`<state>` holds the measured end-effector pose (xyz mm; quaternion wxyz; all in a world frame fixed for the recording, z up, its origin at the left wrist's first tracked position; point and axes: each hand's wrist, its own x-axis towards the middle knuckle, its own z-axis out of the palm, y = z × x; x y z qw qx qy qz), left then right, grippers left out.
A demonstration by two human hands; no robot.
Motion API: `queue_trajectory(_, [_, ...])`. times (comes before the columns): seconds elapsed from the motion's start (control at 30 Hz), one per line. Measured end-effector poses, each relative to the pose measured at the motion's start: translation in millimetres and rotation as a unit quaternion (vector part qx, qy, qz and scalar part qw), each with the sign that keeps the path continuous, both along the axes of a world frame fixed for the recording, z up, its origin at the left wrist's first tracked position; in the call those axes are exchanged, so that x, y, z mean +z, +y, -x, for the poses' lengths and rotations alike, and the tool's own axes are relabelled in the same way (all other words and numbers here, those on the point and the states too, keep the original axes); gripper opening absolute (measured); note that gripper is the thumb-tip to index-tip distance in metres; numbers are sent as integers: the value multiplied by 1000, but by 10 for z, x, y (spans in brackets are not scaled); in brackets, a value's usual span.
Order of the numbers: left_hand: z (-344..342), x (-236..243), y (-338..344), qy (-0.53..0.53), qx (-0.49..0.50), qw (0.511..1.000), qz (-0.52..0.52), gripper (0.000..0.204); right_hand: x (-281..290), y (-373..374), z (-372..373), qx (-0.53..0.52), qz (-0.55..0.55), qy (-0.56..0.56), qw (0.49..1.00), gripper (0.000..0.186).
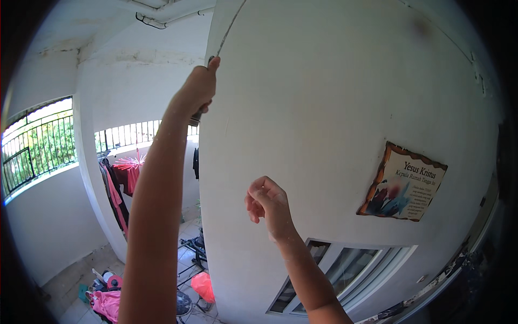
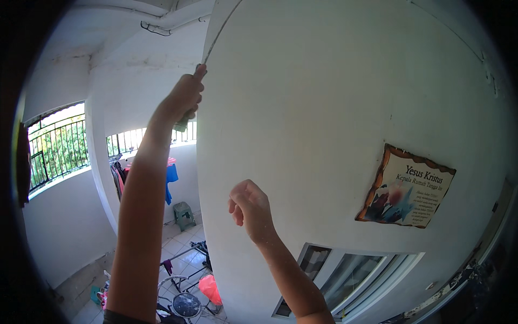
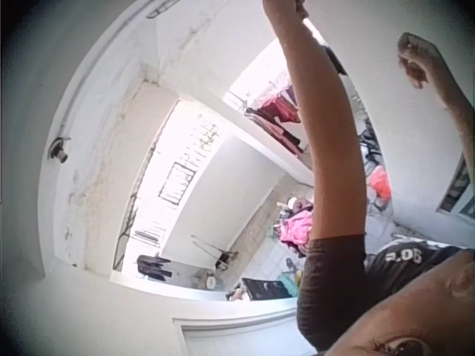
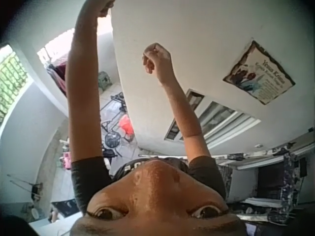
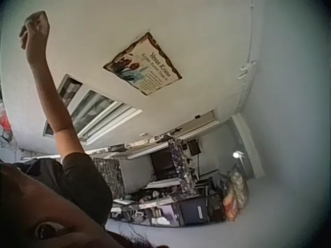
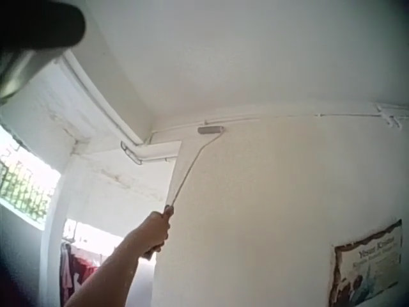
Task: Painting an interior wall using a roller and a ladder.
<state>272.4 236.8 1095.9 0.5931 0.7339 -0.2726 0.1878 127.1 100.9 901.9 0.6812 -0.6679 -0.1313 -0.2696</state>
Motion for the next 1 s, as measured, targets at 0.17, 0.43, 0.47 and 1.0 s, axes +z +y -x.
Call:
queue_trajectory(0.17, [-466,-1029,-54,5,-13,1000,-9,69,-55,-38,112,13,-3,7,1000,15])
queue_trajectory(0.43, [440,-1100,251,147,-119,977,95,56,-213,296,-147,28,205,115,971,54])
queue_trajectory(0.47, [402,-1084,243,150,-111,978,98,55,-201,361,-208,47,216,103,970,70])
queue_trajectory(1.0, [127,-1293,-2,-242,195,931,-193,56,-82,620,-611,236,-67,28,969,35])
